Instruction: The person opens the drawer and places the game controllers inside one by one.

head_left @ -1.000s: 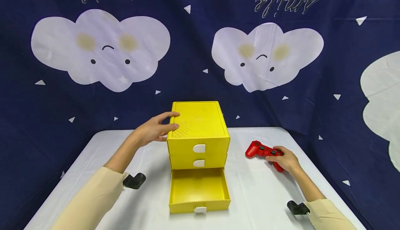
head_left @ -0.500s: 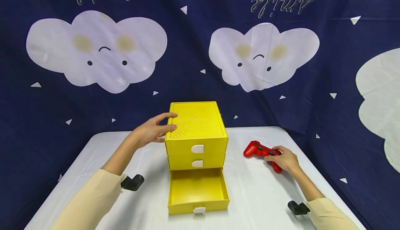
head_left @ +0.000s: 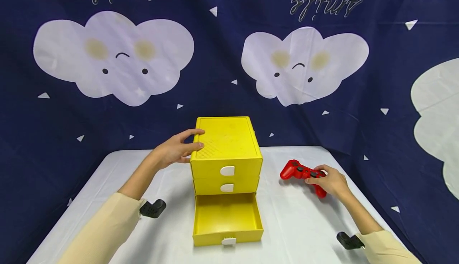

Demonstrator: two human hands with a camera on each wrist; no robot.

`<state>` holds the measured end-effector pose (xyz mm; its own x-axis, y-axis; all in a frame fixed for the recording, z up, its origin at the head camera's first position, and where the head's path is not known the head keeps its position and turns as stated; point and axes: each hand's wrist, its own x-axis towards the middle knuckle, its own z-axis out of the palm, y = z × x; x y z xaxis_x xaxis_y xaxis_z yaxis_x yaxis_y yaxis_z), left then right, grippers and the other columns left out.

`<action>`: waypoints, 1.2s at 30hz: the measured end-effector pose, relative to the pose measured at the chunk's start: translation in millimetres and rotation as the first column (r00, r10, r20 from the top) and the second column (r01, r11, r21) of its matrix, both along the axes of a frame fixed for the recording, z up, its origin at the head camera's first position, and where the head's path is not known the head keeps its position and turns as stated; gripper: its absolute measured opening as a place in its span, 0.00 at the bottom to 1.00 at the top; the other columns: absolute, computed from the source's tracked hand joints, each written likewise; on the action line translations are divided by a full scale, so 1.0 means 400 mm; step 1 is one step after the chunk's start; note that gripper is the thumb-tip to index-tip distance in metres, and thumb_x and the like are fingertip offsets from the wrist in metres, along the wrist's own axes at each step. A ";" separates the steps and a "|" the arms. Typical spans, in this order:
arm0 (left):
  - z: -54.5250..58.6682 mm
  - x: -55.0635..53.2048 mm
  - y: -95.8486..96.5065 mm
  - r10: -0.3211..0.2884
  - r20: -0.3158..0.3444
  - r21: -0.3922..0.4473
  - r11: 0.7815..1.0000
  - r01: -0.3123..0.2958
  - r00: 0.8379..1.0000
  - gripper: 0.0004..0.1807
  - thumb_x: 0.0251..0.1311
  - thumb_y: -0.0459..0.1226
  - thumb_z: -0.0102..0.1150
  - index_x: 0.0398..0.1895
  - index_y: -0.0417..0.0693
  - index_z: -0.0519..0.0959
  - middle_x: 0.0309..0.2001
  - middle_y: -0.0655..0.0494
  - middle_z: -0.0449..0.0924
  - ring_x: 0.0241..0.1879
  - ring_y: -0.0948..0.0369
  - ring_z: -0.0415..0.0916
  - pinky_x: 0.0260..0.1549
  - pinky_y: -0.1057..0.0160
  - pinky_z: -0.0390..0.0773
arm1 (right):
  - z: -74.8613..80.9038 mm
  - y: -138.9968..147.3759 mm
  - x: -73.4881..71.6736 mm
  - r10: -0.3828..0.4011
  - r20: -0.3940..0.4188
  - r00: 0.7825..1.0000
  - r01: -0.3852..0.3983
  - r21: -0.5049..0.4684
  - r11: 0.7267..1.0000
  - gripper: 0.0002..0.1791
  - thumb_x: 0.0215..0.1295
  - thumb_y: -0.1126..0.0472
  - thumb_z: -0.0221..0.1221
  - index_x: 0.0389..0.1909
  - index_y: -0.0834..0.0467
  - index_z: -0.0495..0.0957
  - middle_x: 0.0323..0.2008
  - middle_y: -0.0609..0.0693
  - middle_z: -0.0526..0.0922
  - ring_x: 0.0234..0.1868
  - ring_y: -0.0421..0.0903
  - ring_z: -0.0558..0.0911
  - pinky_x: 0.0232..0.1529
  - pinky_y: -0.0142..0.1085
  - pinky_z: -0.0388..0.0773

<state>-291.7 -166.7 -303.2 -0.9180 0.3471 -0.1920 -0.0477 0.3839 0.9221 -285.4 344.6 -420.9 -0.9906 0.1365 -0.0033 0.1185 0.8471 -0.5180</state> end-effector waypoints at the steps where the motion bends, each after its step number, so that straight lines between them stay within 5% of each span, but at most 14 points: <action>1: -0.001 0.000 0.000 0.000 0.002 0.003 1.000 0.000 1.000 0.36 0.70 0.50 0.61 0.78 0.67 0.60 0.81 0.47 0.48 0.77 0.36 0.53 0.67 0.42 0.72 | 0.008 -0.002 0.003 0.013 -0.004 1.000 -0.013 0.006 1.000 0.39 0.50 0.38 0.74 0.56 0.60 0.78 0.50 0.67 0.82 0.46 0.62 0.77 0.36 0.40 0.70; 18: 0.001 -0.002 0.002 -0.007 0.000 0.008 1.000 0.007 1.000 0.36 0.70 0.49 0.61 0.78 0.66 0.59 0.82 0.46 0.47 0.77 0.36 0.52 0.67 0.41 0.71 | 0.151 -0.076 0.083 0.172 0.083 0.982 -0.177 0.061 0.982 0.35 0.46 0.41 0.76 0.53 0.54 0.82 0.40 0.56 0.84 0.38 0.51 0.80 0.29 0.38 0.75; 36: -0.002 -0.003 -0.003 -0.012 -0.010 -0.011 1.000 0.012 1.000 0.37 0.70 0.51 0.61 0.79 0.66 0.58 0.82 0.47 0.45 0.76 0.36 0.54 0.67 0.40 0.71 | 0.232 -0.215 0.170 0.372 0.170 0.912 -0.379 0.008 0.925 0.25 0.40 0.49 0.79 0.43 0.47 0.84 0.31 0.49 0.82 0.29 0.47 0.80 0.27 0.39 0.77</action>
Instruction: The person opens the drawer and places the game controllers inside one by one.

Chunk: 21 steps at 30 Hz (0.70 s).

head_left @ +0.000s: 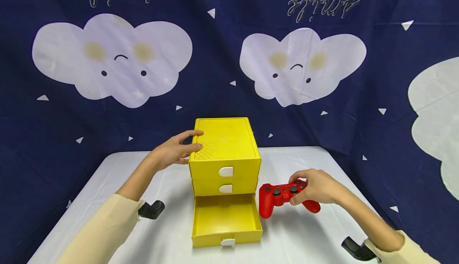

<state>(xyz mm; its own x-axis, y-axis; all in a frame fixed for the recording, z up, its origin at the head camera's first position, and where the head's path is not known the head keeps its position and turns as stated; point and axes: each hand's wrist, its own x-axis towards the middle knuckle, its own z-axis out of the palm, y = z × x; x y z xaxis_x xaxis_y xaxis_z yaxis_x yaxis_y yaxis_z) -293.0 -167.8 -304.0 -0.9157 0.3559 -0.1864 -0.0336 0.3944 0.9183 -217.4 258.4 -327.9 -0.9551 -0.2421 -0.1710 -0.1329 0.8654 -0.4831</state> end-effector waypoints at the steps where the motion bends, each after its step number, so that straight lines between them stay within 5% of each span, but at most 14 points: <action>1: 0.000 0.000 0.000 0.000 0.001 -0.001 1.000 0.000 1.000 0.37 0.70 0.51 0.61 0.79 0.66 0.58 0.82 0.47 0.45 0.76 0.36 0.54 0.67 0.40 0.71 | 0.002 -0.006 0.003 0.016 0.005 1.000 -0.016 -0.002 1.000 0.25 0.41 0.50 0.79 0.43 0.47 0.84 0.31 0.49 0.82 0.29 0.46 0.80 0.27 0.39 0.78; 21: 0.003 0.007 -0.001 -0.011 0.001 0.002 1.000 0.011 1.000 0.36 0.71 0.50 0.60 0.79 0.66 0.58 0.82 0.46 0.44 0.77 0.35 0.52 0.68 0.39 0.70 | -0.028 -0.142 0.024 0.066 -0.019 0.998 -0.067 -0.090 0.994 0.24 0.40 0.48 0.80 0.41 0.44 0.85 0.32 0.47 0.83 0.31 0.46 0.80 0.27 0.38 0.79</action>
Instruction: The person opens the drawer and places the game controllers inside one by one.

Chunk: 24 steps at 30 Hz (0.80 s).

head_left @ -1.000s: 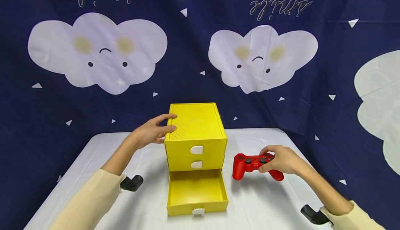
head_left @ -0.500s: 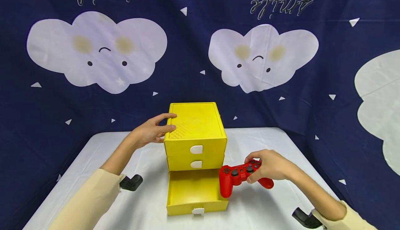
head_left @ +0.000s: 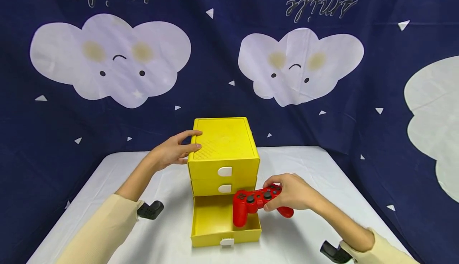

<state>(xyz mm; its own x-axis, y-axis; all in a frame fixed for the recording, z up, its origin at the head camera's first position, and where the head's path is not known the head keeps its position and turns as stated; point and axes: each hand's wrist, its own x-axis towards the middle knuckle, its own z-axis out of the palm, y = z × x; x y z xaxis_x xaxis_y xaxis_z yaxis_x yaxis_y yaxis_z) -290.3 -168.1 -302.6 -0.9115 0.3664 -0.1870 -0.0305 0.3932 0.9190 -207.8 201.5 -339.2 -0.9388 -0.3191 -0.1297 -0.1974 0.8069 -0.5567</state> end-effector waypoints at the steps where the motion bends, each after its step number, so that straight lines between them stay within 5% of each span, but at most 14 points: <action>1: -0.001 0.000 0.000 -0.001 0.001 0.001 1.000 0.001 1.000 0.36 0.71 0.50 0.60 0.79 0.65 0.58 0.82 0.46 0.45 0.77 0.35 0.51 0.68 0.39 0.70 | -0.004 -0.006 0.000 0.005 -0.002 1.000 -0.005 -0.003 1.000 0.23 0.40 0.48 0.80 0.41 0.44 0.85 0.31 0.46 0.83 0.30 0.46 0.80 0.27 0.38 0.79; 24: 0.001 0.001 -0.007 -0.021 -0.008 0.031 0.999 0.021 1.000 0.37 0.70 0.49 0.60 0.79 0.64 0.58 0.81 0.46 0.47 0.77 0.35 0.52 0.68 0.40 0.71 | -0.094 -0.122 -0.014 0.086 -0.092 0.992 -0.094 -0.079 0.992 0.26 0.40 0.43 0.79 0.42 0.48 0.86 0.36 0.41 0.85 0.38 0.42 0.77 0.37 0.38 0.74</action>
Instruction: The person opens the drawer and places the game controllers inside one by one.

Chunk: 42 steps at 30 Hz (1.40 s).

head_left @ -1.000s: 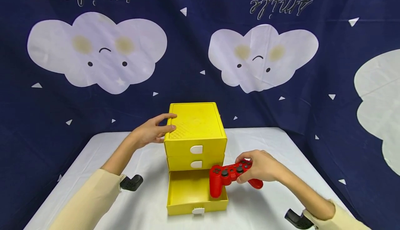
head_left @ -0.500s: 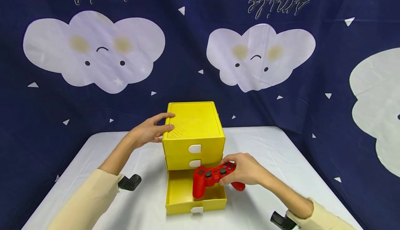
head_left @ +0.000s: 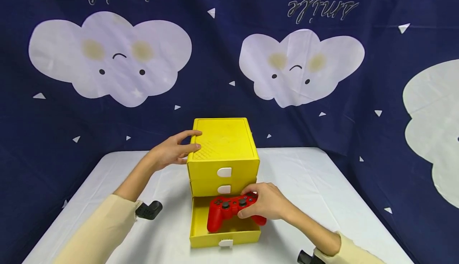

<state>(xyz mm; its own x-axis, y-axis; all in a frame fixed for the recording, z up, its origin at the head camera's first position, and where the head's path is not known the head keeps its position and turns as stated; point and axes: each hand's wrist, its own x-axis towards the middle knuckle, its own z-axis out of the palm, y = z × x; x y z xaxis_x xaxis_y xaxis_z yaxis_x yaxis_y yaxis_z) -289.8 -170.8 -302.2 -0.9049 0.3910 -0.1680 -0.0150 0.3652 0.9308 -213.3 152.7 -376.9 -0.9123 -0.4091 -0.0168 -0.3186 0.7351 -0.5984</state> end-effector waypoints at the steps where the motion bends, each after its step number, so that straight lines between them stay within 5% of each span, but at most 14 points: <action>1: 0.001 0.000 0.000 -0.001 -0.001 -0.001 1.000 0.001 1.000 0.36 0.71 0.49 0.60 0.79 0.64 0.58 0.81 0.46 0.47 0.77 0.35 0.52 0.68 0.41 0.71 | -0.004 -0.005 0.000 0.005 -0.002 1.000 -0.005 -0.010 1.000 0.26 0.41 0.43 0.79 0.42 0.48 0.86 0.35 0.40 0.85 0.37 0.41 0.78 0.37 0.37 0.75; 8: 0.000 0.000 0.000 0.000 -0.002 -0.005 1.000 0.000 1.000 0.36 0.71 0.49 0.60 0.79 0.64 0.58 0.81 0.45 0.49 0.77 0.35 0.53 0.68 0.40 0.71 | -0.038 -0.038 0.002 0.030 -0.047 0.998 -0.032 -0.045 0.998 0.26 0.42 0.42 0.79 0.41 0.49 0.86 0.33 0.37 0.85 0.35 0.39 0.78 0.35 0.33 0.74; 31: -0.002 0.000 -0.004 -0.005 0.000 -0.005 1.000 0.005 1.000 0.37 0.70 0.50 0.61 0.79 0.65 0.58 0.81 0.45 0.48 0.77 0.35 0.52 0.67 0.40 0.71 | -0.113 -0.073 0.020 0.064 -0.212 0.975 -0.043 0.101 0.994 0.31 0.43 0.45 0.80 0.48 0.54 0.84 0.39 0.47 0.85 0.40 0.42 0.76 0.42 0.38 0.75; 37: 0.000 0.000 -0.004 -0.002 0.001 -0.006 1.000 0.002 1.000 0.37 0.70 0.50 0.60 0.79 0.65 0.58 0.81 0.46 0.47 0.77 0.35 0.52 0.68 0.39 0.70 | -0.107 -0.074 0.024 0.126 -0.188 0.974 -0.097 0.155 0.983 0.33 0.43 0.44 0.80 0.49 0.56 0.83 0.42 0.48 0.88 0.43 0.47 0.81 0.49 0.48 0.73; 42: -0.002 -0.002 -0.001 0.001 0.005 -0.010 1.000 -0.001 1.000 0.37 0.70 0.50 0.61 0.79 0.65 0.58 0.82 0.46 0.46 0.77 0.35 0.52 0.67 0.40 0.71 | -0.101 -0.073 0.025 0.146 -0.150 0.978 -0.114 0.205 0.972 0.33 0.44 0.44 0.80 0.50 0.55 0.82 0.44 0.48 0.89 0.46 0.49 0.82 0.48 0.46 0.71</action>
<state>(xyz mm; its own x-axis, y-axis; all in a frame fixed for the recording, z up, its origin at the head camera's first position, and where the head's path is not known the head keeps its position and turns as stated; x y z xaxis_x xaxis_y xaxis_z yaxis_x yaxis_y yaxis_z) -290.7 -171.3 -303.0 -0.9045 0.3884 -0.1760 -0.0198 0.3740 0.9272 -203.4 123.5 -417.3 -0.8484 -0.5281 0.0367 -0.5005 0.7778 -0.3802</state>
